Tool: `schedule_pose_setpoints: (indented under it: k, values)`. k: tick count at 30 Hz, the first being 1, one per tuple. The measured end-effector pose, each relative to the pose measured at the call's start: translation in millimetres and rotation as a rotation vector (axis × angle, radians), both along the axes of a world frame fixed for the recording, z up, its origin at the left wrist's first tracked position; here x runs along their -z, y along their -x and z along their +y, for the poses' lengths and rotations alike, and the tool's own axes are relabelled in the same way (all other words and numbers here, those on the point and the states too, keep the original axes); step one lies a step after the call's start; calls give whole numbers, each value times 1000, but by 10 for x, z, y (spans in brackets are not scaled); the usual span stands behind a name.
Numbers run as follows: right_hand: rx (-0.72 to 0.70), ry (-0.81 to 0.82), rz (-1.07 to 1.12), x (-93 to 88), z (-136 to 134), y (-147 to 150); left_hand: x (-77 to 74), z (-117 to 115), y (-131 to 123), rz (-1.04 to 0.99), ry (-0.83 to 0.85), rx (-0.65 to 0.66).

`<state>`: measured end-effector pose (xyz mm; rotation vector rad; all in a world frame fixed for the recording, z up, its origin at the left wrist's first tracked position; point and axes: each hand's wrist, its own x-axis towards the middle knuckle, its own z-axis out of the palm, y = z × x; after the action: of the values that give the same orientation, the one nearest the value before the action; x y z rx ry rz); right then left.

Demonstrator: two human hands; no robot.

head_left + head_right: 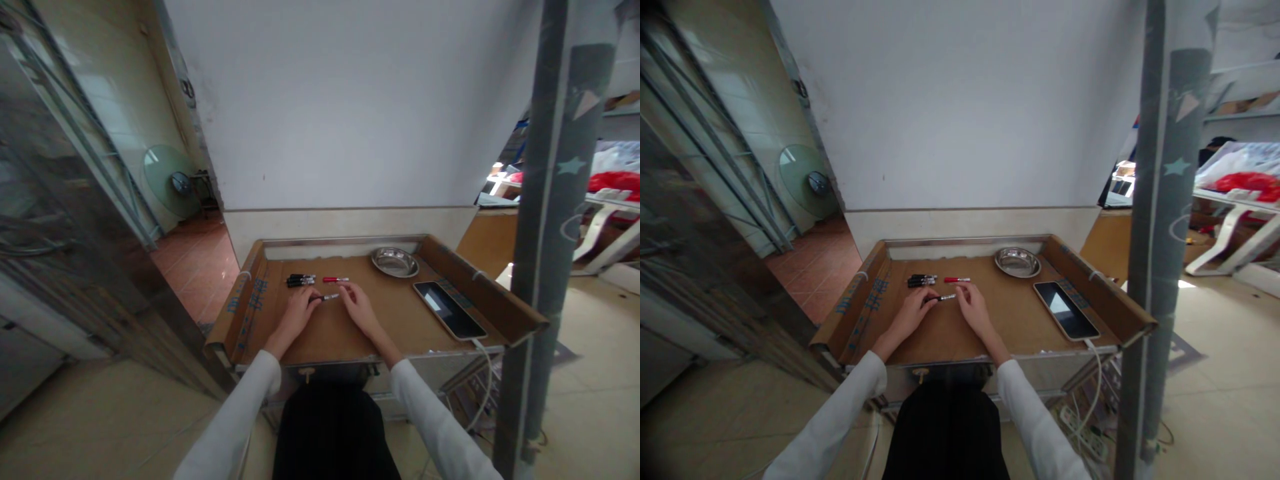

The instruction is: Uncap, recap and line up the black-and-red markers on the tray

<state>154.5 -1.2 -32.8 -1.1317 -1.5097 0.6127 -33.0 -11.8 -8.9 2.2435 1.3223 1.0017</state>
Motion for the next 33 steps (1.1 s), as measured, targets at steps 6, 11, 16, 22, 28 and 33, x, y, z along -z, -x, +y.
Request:
schedule_pose_setpoints:
  k: [6,11,16,22,28,33]
  values:
    - [-320,503,625,-14,-8,28,-230,86,-436,-330,11,10]
    - [-499,626,820,-44,-18,-61,-292,224,-523,-455,66,15]
    - [-478,648,841,10,-33,-85,-260,335,-395,-649,82,-39]
    - [-439,599,822,74,20,-105,-193,392,-271,-778,135,-89]
    - [-380,541,804,48,1,-202,-74,446,-234,-806,146,-110]
    - [-206,394,752,45,18,-309,82,448,-220,-556,173,-31]
